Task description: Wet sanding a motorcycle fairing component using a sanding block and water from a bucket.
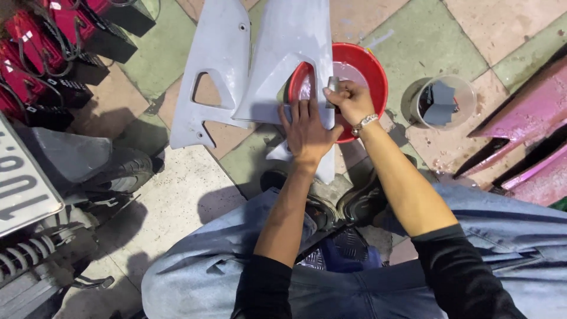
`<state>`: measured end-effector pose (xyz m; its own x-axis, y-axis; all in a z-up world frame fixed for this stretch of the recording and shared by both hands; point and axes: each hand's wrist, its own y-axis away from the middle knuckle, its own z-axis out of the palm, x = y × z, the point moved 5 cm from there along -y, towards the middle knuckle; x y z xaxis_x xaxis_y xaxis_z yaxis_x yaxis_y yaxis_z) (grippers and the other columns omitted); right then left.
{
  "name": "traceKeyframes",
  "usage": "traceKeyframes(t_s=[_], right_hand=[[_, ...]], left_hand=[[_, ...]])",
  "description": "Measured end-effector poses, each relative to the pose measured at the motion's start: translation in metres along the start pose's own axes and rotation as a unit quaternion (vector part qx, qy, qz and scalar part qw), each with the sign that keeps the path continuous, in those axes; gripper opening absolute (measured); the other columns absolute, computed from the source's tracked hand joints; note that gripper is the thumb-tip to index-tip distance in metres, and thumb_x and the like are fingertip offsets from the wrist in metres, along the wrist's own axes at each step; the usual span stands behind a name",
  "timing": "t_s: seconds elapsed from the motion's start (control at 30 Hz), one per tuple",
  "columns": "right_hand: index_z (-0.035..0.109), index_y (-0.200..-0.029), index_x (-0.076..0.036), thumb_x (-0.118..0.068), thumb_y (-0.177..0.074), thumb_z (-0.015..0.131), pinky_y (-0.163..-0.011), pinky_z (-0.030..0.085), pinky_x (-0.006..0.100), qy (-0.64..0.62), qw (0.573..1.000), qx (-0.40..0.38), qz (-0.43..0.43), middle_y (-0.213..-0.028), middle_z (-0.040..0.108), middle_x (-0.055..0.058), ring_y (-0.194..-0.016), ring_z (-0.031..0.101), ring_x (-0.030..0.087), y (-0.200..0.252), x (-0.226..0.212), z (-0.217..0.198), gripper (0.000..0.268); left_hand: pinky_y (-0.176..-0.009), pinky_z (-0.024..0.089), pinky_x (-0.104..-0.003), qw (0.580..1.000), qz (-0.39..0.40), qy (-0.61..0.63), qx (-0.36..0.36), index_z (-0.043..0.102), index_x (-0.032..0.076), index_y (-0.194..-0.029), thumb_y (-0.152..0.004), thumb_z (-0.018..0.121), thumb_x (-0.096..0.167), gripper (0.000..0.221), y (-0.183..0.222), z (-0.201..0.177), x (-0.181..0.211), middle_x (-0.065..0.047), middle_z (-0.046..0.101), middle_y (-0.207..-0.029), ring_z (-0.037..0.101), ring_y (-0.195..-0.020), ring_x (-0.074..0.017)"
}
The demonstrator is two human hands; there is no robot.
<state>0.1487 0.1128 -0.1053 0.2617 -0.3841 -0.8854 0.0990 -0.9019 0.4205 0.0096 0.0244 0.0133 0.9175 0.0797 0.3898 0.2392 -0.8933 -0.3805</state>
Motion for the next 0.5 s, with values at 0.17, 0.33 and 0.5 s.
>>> traceKeyframes(t_s=[0.17,0.33,0.5], right_hand=[[0.068,-0.117,-0.010,-0.021,-0.089,0.080,-0.063,0.061,0.037,-0.004,1.000,0.015,-0.003,-0.085,0.067,0.011,-0.073,0.071,0.021,-0.006,-0.009,-0.020,0.032],[0.058,-0.132,-0.014,-0.014,-0.079,0.079,-0.095,0.056,0.059,0.342,0.938,0.012,0.050,-0.120,0.068,0.018,-0.115,0.066,0.042,-0.037,-0.002,-0.014,0.058],[0.072,-0.119,-0.002,-0.010,-0.092,0.060,-0.076,0.057,0.066,0.606,0.791,-0.056,0.058,-0.107,0.074,0.021,-0.100,0.073,0.045,-0.062,0.027,0.006,0.030]], left_hand=[[-0.114,0.032,-0.061,1.000,0.006,-0.003,0.005,0.067,0.001,-0.111,-0.060,0.072,0.048,0.069,0.000,-0.002,0.001,-0.013,0.064,-0.104,0.060,-0.118,-0.0306],[-0.113,0.034,-0.060,1.000,0.007,-0.005,0.004,0.066,0.004,-0.109,-0.056,0.071,0.043,0.065,0.000,-0.004,0.005,-0.010,0.062,-0.103,0.059,-0.118,-0.0291],[-0.114,0.032,-0.063,1.000,0.001,0.001,-0.008,0.065,0.003,-0.106,-0.055,0.070,0.043,0.065,0.001,0.002,0.000,-0.010,0.061,-0.102,0.058,-0.117,-0.0286]])
